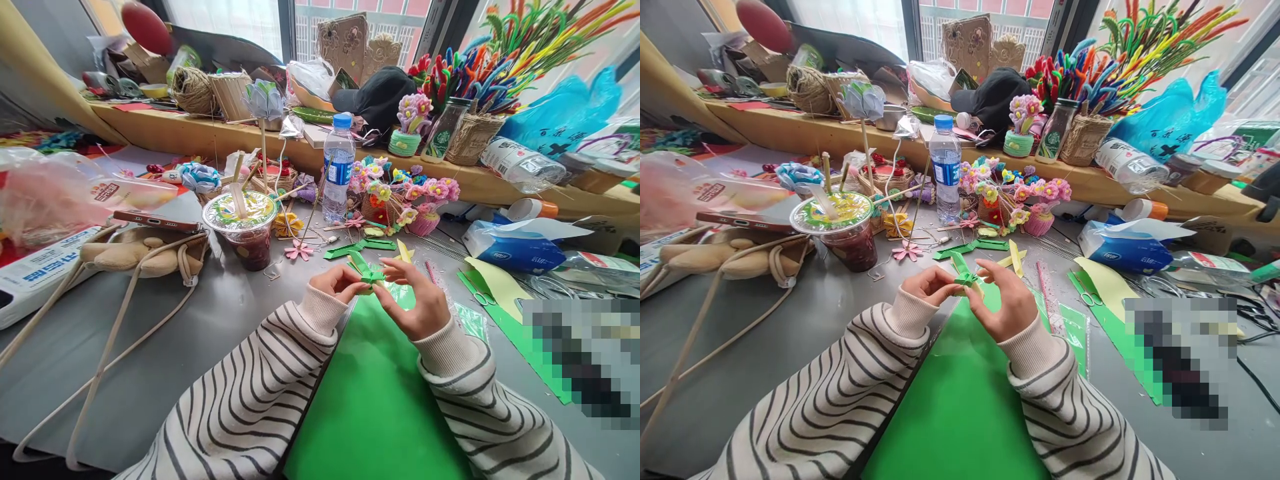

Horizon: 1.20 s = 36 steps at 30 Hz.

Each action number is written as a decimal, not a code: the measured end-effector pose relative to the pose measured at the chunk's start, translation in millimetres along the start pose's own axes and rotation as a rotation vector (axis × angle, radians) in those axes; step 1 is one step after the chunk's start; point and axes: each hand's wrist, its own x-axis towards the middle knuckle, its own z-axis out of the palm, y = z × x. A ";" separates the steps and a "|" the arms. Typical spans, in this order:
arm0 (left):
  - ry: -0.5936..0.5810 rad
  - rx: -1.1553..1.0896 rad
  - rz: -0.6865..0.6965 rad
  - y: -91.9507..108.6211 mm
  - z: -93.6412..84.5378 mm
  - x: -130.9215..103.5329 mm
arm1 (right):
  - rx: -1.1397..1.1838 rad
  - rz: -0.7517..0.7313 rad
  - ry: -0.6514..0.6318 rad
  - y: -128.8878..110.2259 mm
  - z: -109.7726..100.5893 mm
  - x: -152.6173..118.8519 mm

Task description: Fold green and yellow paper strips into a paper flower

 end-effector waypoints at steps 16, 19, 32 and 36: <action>-0.267 -0.063 -0.159 7.0 -13.9 11.2 | 0.052 -0.337 -0.120 7.7 -15.0 9.5; -0.299 -0.053 -0.178 10.1 -13.9 10.3 | 0.063 -0.335 -0.113 7.7 -14.0 9.5; -0.297 -0.124 -0.282 14.1 -10.6 8.4 | 0.071 -0.349 -0.075 0.4 -9.2 7.1; -0.303 -0.132 -0.362 17.0 -13.0 10.8 | 0.090 -0.349 -0.087 0.8 -9.1 6.7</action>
